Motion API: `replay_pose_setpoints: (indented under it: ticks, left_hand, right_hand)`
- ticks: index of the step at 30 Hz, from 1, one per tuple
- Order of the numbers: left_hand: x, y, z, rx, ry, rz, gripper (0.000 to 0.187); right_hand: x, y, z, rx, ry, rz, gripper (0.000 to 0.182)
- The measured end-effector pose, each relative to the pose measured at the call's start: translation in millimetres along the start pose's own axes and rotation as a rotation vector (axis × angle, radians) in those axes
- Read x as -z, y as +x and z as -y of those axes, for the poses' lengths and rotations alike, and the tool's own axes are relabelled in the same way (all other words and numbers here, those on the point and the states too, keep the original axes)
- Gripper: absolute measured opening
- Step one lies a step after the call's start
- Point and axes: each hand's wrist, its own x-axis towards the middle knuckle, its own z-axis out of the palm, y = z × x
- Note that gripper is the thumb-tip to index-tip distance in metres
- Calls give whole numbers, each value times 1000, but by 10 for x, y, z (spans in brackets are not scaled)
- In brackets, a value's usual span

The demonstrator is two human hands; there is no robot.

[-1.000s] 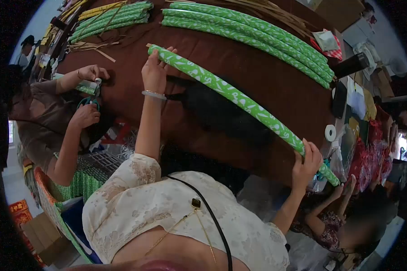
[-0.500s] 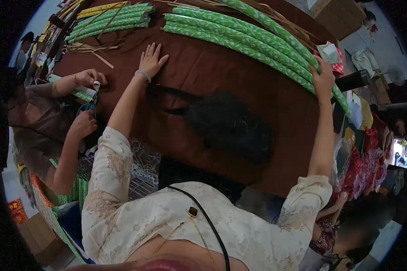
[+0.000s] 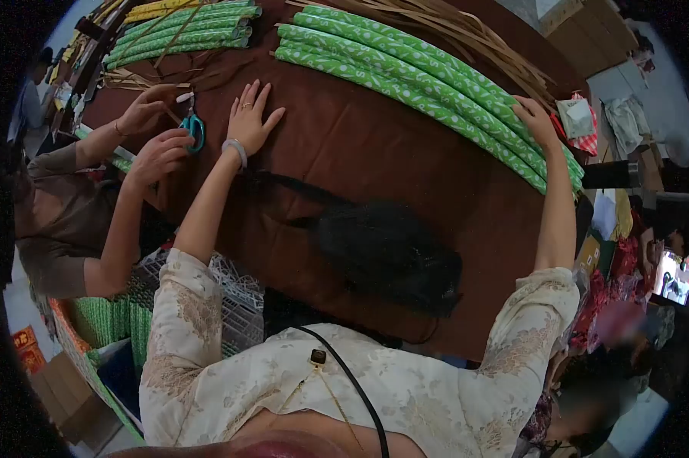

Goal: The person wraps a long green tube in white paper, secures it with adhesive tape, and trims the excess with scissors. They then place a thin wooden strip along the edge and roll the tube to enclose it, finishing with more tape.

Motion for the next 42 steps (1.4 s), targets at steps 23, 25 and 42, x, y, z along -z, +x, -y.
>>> replay_pose_setpoints:
  ticks: [23, 25, 42]
  left_hand:
    - [-17, 43, 2, -41, 29, 5, 64]
    - [-27, 39, -7, -40, 40, 13, 64]
    - [11, 37, -44, -47, 11, 12, 62]
  right_hand:
    - [-356, 143, 110, 54, -606, -376, 39]
    - [-410, 52, 307, 128, -475, -420, 34]
    - [-1248, -159, 843, 776, -836, -742, 26]
